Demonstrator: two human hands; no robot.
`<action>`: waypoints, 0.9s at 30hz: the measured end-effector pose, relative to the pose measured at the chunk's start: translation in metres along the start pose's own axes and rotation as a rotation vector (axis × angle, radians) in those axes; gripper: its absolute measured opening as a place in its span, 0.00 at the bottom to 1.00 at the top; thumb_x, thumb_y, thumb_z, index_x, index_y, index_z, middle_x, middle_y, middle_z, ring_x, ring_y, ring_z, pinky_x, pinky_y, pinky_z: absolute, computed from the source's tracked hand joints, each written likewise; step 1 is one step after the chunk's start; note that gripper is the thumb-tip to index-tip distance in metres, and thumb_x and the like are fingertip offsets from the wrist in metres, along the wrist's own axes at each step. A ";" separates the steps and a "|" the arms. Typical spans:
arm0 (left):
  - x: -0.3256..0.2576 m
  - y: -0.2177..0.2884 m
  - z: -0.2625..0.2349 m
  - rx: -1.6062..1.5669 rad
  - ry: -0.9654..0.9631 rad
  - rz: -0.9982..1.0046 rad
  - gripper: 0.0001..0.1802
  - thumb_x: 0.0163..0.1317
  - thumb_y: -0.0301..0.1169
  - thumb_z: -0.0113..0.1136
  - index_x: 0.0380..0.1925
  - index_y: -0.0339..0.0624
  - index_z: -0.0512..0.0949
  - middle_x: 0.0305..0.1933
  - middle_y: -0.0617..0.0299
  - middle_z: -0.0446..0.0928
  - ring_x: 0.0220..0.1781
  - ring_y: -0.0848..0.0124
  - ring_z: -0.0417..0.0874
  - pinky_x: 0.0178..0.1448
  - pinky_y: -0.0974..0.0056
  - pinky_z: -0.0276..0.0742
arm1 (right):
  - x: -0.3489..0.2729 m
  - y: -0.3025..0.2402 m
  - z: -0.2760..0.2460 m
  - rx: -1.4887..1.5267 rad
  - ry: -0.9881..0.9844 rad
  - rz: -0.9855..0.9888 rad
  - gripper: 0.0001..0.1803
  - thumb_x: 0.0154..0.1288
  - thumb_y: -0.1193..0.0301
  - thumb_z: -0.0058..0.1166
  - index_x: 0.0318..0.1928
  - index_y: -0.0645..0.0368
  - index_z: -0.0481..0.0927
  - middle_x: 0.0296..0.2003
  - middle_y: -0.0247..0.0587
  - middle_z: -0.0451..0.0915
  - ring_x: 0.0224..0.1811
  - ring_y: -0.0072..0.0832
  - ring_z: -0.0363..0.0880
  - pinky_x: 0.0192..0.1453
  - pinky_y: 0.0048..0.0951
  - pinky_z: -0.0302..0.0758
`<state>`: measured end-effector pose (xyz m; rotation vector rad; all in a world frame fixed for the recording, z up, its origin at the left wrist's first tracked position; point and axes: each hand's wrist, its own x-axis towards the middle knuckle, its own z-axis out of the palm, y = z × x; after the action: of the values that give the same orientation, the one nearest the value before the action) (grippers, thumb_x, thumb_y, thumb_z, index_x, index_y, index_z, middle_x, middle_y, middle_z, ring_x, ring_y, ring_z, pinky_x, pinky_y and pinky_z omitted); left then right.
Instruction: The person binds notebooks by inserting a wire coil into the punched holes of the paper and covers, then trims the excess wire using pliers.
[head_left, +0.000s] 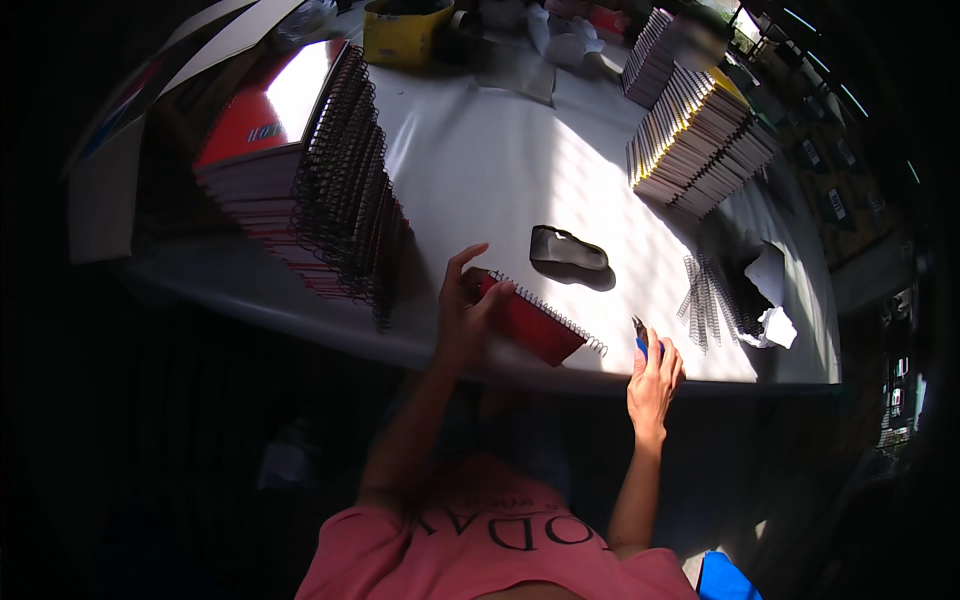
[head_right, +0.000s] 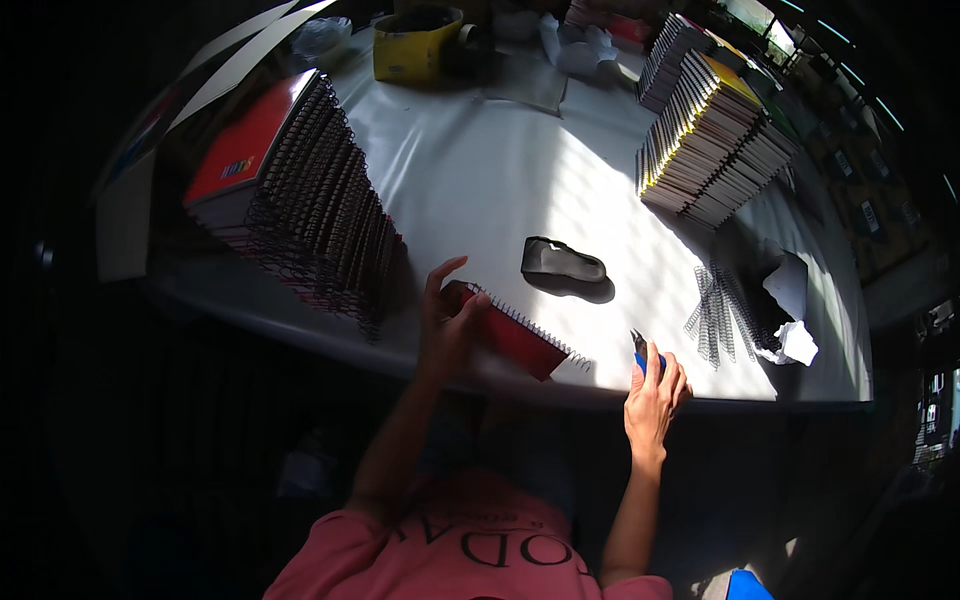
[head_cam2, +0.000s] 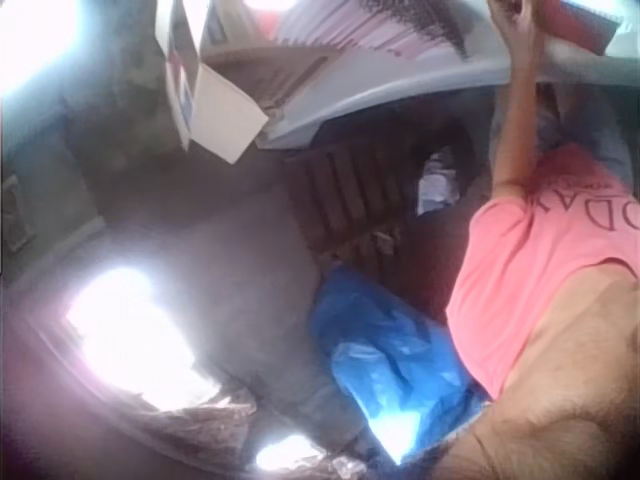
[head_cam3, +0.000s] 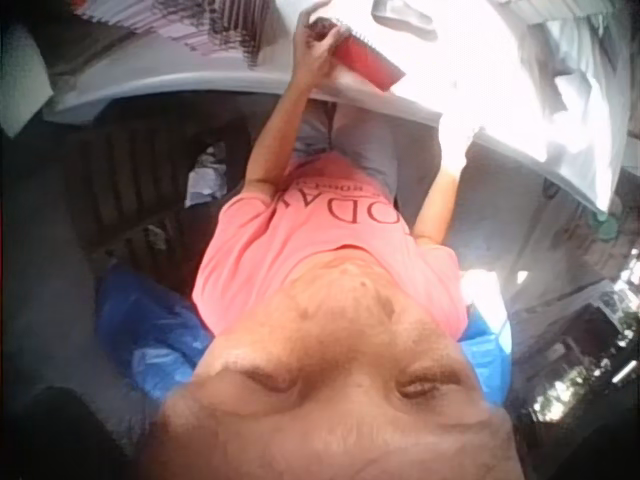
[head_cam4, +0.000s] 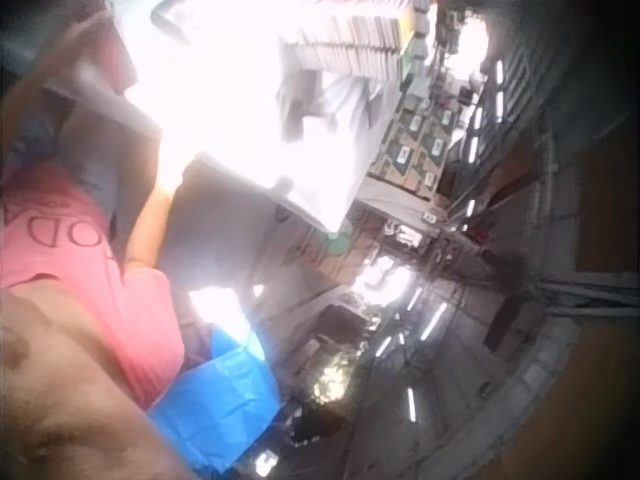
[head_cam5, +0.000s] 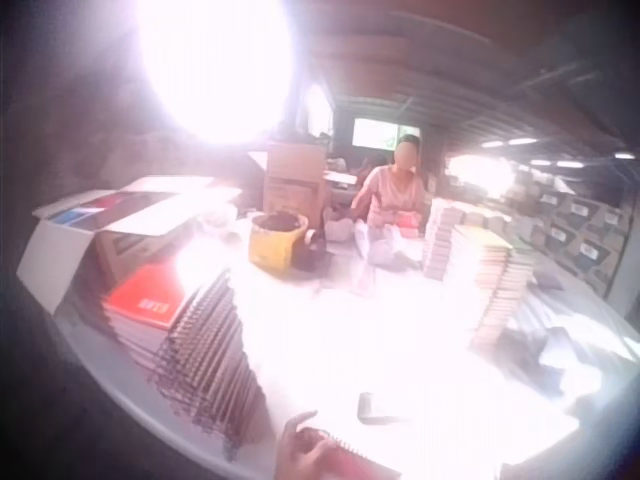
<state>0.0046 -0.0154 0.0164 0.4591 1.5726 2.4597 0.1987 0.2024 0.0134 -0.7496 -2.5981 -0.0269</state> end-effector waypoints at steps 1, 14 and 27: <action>0.000 0.000 0.001 0.021 0.000 -0.013 0.41 0.53 0.21 0.67 0.65 0.47 0.56 0.36 0.60 0.78 0.38 0.75 0.79 0.45 0.69 0.76 | 0.002 0.000 -0.004 -0.012 -0.011 0.030 0.20 0.70 0.63 0.47 0.60 0.50 0.71 0.52 0.46 0.71 0.53 0.43 0.69 0.56 0.45 0.65; -0.020 0.009 0.016 0.142 0.197 0.086 0.14 0.47 0.25 0.74 0.35 0.40 0.81 0.35 0.63 0.77 0.36 0.76 0.78 0.43 0.70 0.77 | 0.031 -0.128 -0.090 0.745 -0.051 -0.225 0.20 0.59 0.65 0.61 0.54 0.42 0.79 0.45 0.40 0.73 0.50 0.36 0.72 0.58 0.37 0.64; -0.024 0.003 0.019 -0.025 0.064 -0.005 0.08 0.57 0.26 0.66 0.35 0.39 0.78 0.40 0.57 0.81 0.42 0.75 0.80 0.45 0.70 0.78 | 0.030 -0.128 -0.096 0.532 -0.129 -0.265 0.19 0.60 0.62 0.59 0.53 0.36 0.79 0.46 0.38 0.73 0.51 0.34 0.71 0.59 0.41 0.61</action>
<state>0.0335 -0.0076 0.0229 0.3757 1.5625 2.5118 0.1489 0.0948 0.1252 -0.2212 -2.6223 0.6240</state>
